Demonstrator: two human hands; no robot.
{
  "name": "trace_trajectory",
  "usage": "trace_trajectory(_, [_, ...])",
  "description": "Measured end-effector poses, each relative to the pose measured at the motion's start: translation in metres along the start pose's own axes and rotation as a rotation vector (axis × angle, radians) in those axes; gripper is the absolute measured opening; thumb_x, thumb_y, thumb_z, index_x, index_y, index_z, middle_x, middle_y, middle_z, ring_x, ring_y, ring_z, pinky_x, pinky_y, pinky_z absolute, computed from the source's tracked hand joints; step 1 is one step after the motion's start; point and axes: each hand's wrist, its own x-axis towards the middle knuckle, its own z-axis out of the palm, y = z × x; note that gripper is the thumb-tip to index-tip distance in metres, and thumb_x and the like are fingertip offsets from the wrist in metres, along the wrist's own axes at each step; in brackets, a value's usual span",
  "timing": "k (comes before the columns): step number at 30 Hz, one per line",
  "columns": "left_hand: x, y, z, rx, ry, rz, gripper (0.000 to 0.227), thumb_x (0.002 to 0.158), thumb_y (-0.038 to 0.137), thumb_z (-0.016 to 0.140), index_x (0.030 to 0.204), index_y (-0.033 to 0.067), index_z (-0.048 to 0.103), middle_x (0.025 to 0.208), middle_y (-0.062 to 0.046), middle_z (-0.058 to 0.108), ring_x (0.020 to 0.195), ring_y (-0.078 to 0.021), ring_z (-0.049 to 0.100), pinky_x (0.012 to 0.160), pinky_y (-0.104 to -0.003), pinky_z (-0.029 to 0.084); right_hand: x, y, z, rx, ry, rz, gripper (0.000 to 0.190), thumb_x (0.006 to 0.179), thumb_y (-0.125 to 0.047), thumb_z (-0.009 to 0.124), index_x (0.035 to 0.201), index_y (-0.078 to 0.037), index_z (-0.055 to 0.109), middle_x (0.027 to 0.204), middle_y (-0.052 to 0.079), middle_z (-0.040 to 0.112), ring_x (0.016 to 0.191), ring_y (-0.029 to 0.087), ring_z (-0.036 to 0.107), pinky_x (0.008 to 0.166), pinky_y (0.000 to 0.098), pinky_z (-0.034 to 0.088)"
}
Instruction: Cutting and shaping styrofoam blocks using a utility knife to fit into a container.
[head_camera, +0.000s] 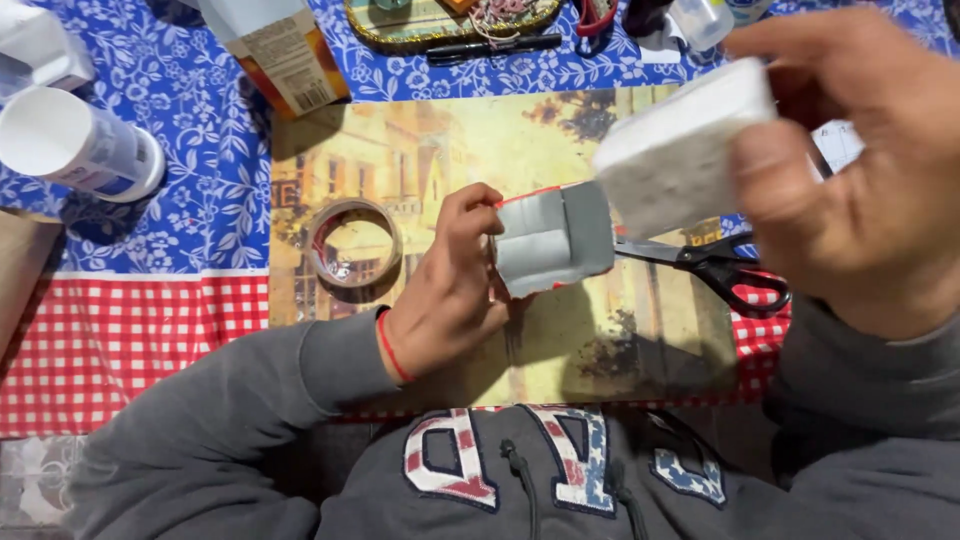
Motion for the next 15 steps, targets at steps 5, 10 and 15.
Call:
trace_trajectory(5, [-0.008,-0.018,0.017,-0.072,0.076,0.225,0.099,0.086,-0.002,0.081,0.157,-0.0045,0.012,0.149,-0.027,0.037,0.133,-0.0387,0.052,0.102,-0.037,0.06,0.03,-0.036,0.019,-0.276,-0.175,-0.202,0.047,0.093,-0.033,0.064,0.11,0.01,0.069,0.085,0.021,0.072,0.075,0.03,0.073,0.059,0.0337,0.056])
trace_trajectory(10, [0.0,-0.007,0.023,-0.086,0.099,0.104,0.095,0.074,0.007,0.093,0.146,0.0041,0.031,0.135,-0.021,0.048,0.127,-0.035,0.056,0.103,-0.041,0.053,0.015,-0.061,0.028,-0.258,-0.276,-0.103,0.054,0.086,-0.041,0.075,0.107,0.008,0.067,0.075,0.017,0.069,0.064,0.024,0.071,0.056,0.034,0.055])
trace_trajectory(15, [-0.008,-0.013,0.029,-0.255,0.034,-0.003,0.093,0.078,0.009,0.089,0.147,0.0038,0.028,0.131,-0.019,0.054,0.121,-0.0313,0.063,0.098,-0.038,0.055,0.012,-0.053,0.061,-0.424,-0.368,-0.017,0.051,0.087,-0.046,0.08,0.1,0.002,0.068,0.064,0.009,0.068,0.05,0.024,0.066,0.046,0.038,0.05])
